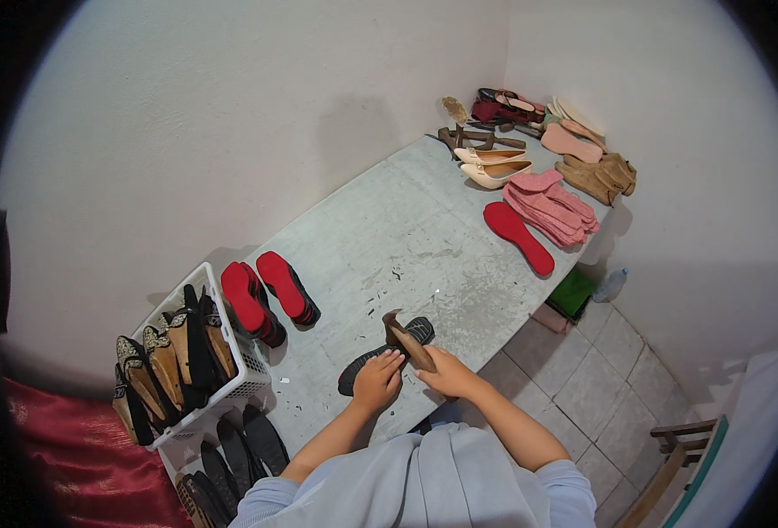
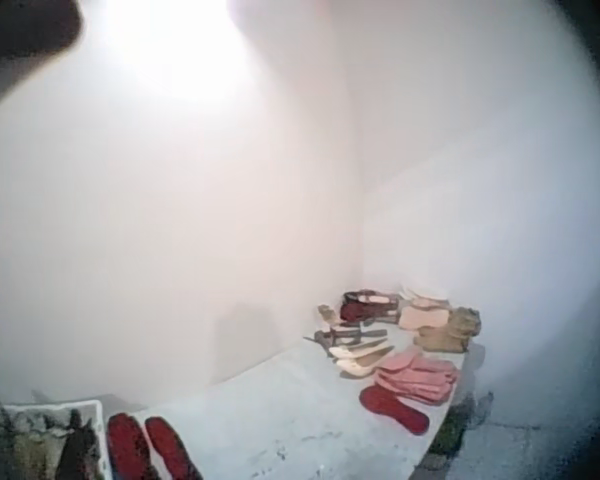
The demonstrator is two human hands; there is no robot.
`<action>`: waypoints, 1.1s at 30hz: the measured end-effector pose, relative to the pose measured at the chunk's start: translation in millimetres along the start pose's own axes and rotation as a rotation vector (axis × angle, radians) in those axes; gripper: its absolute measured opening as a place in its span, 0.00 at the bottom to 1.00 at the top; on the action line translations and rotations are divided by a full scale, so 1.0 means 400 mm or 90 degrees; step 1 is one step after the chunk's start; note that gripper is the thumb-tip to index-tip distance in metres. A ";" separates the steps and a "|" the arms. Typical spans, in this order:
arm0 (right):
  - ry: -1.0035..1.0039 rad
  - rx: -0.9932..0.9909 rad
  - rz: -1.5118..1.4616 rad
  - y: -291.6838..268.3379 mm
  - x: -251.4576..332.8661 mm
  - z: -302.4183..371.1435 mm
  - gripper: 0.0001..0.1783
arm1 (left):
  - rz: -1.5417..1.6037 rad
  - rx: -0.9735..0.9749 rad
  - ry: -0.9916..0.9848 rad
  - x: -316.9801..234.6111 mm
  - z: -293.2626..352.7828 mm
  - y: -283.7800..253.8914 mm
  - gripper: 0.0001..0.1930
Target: The person attaches soles to shoes by hand, then hammers them into place with a hammer.
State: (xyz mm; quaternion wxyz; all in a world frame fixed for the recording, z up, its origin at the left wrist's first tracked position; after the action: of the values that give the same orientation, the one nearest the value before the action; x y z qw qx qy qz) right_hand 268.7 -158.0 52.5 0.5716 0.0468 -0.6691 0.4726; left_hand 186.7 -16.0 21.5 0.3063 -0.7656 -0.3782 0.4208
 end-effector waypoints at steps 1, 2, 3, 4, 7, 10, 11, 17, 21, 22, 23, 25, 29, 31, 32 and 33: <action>0.000 -0.002 -0.001 0.003 -0.002 0.005 0.28 | 0.000 0.001 0.002 0.000 0.001 -0.001 0.17; 0.060 0.005 -0.013 0.007 -0.018 0.010 0.28 | 0.001 0.002 -0.002 0.002 0.002 -0.001 0.17; 0.120 0.013 -0.024 0.003 -0.021 0.017 0.29 | 0.003 0.001 -0.007 0.002 0.002 0.001 0.17; 0.121 0.011 -0.024 0.004 -0.008 0.026 0.29 | 0.004 0.001 -0.005 0.003 0.005 0.000 0.17; 0.200 -0.005 -0.049 0.006 0.008 0.052 0.28 | 0.003 -0.004 0.004 0.002 0.006 -0.005 0.17; 0.170 -0.073 -0.024 0.008 0.004 0.080 0.28 | -0.002 -0.002 0.008 -0.007 0.002 -0.006 0.17; 0.178 -0.098 0.023 0.010 -0.011 0.081 0.28 | -0.007 -0.007 0.008 -0.006 -0.005 -0.007 0.16; 0.196 -0.092 0.103 0.021 -0.009 0.078 0.28 | -0.006 -0.025 0.035 0.002 -0.009 -0.003 0.18; 0.216 -0.091 0.034 0.002 -0.021 0.070 0.27 | -0.067 0.038 -0.004 -0.030 -0.063 -0.004 0.19; 0.217 -0.095 0.032 -0.005 -0.026 0.064 0.27 | -0.068 0.040 0.000 -0.024 -0.069 0.000 0.19; 0.211 -0.099 -0.010 -0.011 -0.035 0.056 0.27 | -0.097 0.036 0.036 -0.019 -0.076 0.007 0.20; 0.208 -0.108 -0.054 -0.036 -0.036 0.055 0.27 | -0.123 0.034 0.078 -0.020 -0.085 0.015 0.21; 0.177 -0.170 -0.040 -0.080 -0.053 0.083 0.27 | -0.206 0.048 0.062 -0.019 -0.079 0.034 0.21; 0.175 -0.191 -0.053 -0.084 -0.070 0.095 0.27 | -0.215 0.048 0.064 -0.019 -0.077 0.038 0.21; 0.200 -0.162 -0.002 -0.076 -0.081 0.095 0.27 | -0.214 0.053 0.057 -0.015 -0.075 0.039 0.21; 0.223 -0.131 0.050 -0.078 -0.078 0.091 0.27 | -0.213 0.055 0.048 -0.010 -0.077 0.041 0.21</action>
State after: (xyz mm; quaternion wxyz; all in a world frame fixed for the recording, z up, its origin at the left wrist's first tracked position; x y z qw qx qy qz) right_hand 271.9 -214.9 49.1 0.6621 -0.1207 -0.6060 0.4241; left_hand 217.7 -32.6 24.4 0.4191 -0.6932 -0.4702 0.3504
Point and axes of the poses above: each hand's wrist, its own z-axis away from the middle knuckle, its own y-axis out of the palm, x = y × z, the point moved 6 cm from there along -z, towards the middle knuckle, and after that the axes turned 12 degrees about y, right-handed, at the moved point
